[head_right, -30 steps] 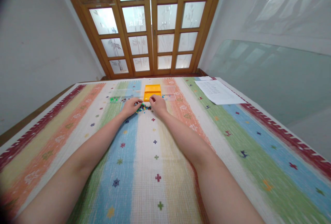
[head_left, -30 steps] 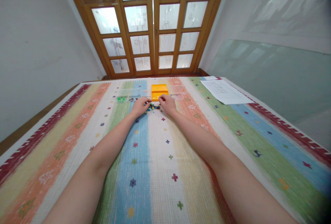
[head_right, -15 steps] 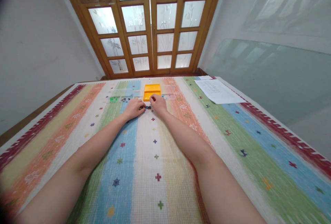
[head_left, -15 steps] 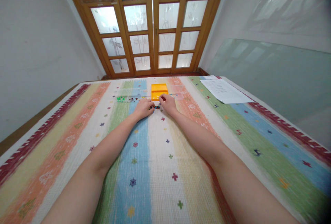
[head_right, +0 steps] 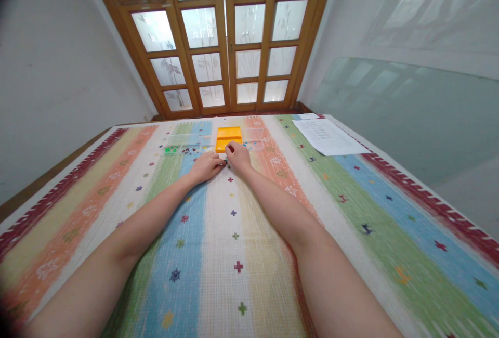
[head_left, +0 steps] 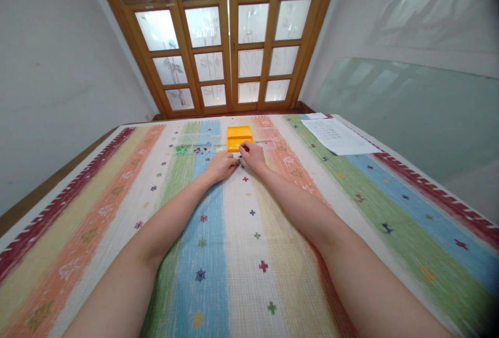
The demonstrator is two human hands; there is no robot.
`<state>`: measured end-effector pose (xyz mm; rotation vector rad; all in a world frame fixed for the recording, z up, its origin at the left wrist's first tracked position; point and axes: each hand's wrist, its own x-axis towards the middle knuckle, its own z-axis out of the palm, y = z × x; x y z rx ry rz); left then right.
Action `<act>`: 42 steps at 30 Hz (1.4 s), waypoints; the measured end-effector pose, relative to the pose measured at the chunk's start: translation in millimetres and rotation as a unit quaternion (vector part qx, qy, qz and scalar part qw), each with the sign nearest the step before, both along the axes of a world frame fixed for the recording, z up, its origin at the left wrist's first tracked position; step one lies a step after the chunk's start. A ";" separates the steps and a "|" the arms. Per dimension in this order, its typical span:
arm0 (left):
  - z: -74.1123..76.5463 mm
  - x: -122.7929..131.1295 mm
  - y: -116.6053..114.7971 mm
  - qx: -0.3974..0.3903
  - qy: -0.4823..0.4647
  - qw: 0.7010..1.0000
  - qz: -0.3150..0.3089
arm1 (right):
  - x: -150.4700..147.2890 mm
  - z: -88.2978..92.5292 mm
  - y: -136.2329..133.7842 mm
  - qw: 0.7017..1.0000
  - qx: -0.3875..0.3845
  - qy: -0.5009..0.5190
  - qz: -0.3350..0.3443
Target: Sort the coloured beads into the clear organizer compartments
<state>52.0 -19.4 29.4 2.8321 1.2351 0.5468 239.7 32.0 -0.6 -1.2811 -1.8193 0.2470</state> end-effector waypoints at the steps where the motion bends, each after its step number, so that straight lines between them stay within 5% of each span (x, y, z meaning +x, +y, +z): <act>1: -0.3 -0.2 0.2 -0.001 -0.001 1.000 -0.003 | 0.1 -0.1 0.0 1.000 0.001 -0.001 0.001; 17: -6.0 1.3 3.0 -0.017 -0.018 1.000 0.017 | -0.1 4.6 -4.0 1.000 -0.004 0.000 0.014; 24: -7.3 -2.2 5.7 -0.060 -0.138 0.987 0.052 | -0.4 8.3 -7.7 1.000 -0.011 0.000 0.009; 34: -24.5 -31.2 37.9 -0.121 -0.417 0.883 0.177 | -0.8 8.9 -8.4 1.000 -0.013 0.015 0.024; 42: -20.7 -39.6 43.3 -0.170 -0.541 0.792 0.226 | 0.2 5.9 -6.4 0.999 -0.011 0.003 0.033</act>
